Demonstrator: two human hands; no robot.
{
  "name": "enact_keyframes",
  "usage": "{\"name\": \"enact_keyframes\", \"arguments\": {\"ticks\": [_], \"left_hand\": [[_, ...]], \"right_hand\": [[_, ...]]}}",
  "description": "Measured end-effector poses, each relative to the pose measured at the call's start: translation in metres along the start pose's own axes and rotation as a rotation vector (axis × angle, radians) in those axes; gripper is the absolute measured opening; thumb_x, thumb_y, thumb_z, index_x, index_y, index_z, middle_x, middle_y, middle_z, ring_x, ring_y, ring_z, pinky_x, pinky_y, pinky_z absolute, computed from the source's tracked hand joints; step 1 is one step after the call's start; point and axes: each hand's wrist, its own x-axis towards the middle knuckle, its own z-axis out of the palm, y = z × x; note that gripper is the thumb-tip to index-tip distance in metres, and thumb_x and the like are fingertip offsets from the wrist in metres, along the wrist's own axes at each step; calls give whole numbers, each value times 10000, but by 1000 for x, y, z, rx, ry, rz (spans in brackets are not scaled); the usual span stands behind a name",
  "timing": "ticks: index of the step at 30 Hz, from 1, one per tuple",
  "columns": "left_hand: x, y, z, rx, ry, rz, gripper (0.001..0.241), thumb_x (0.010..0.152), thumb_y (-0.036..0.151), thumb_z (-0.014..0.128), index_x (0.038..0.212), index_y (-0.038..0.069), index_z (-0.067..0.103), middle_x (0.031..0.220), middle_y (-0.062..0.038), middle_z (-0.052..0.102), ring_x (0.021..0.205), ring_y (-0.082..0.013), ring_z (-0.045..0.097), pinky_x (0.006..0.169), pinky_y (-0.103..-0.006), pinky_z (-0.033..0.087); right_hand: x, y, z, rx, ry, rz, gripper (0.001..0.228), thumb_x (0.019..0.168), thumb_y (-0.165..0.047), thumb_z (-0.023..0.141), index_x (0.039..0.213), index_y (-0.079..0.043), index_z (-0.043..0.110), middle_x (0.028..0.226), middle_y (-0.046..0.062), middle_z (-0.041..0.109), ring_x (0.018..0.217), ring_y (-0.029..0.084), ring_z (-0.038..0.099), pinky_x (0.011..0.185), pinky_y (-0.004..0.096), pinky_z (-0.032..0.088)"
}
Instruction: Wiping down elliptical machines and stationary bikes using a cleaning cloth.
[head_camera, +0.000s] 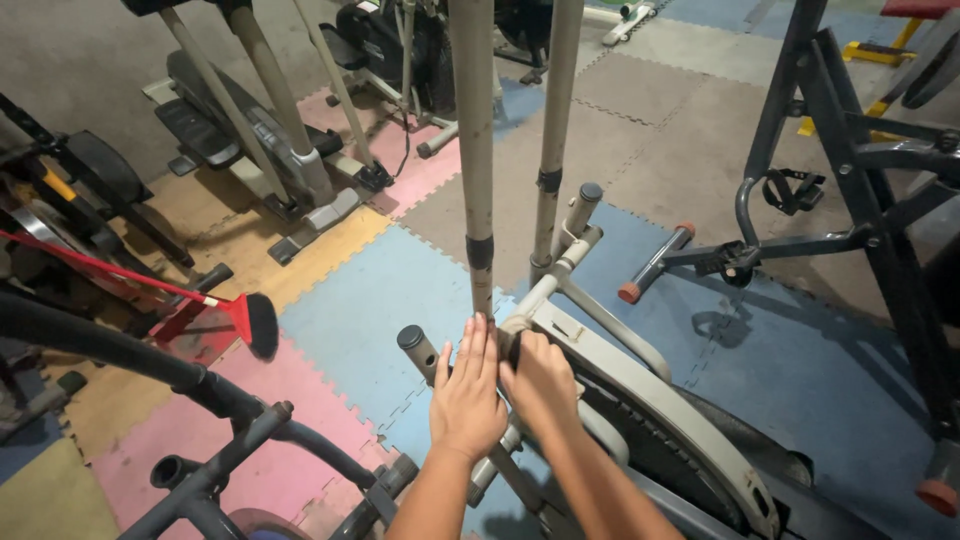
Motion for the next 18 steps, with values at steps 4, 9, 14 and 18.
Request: {"name": "enact_keyframes", "arguments": {"ticks": [4,9,14,18], "left_hand": [[-1,-4,5,55,-22,29,834,783,213,484,1569,-12,316,1716,-145,221,1598,-229,168,1262,-446,135],[-6,-1,11,19,-32,-3,710,891,256,445,1556,23,360,1713,-124,241,1586,-208,196,1236,-446,163],[-15,-4,9,24,-101,53,885,711,155,519,1570,56,331,1729,-110,175,1603,-219,107,1250,-484,120],[-34,24,-9,27,-525,22,1074,635,166,633,1594,16,175,1722,-147,45,1592,-231,-81,1252,-560,-75]], "right_hand": [[32,-30,-58,237,-411,546,517,1014,-541,341,1076,-124,639,931,124,742,861,366,718,813,499,515],[-11,-18,-41,118,48,38,203,887,-197,653,1052,-98,589,928,110,655,734,362,620,674,498,513],[-68,21,-55,178,144,-215,618,861,-137,634,1470,-146,529,1219,180,652,907,381,637,767,447,488],[-128,64,-63,-110,99,-394,777,757,-143,641,1516,-180,482,1625,-34,421,1337,374,498,1120,469,407]]}}
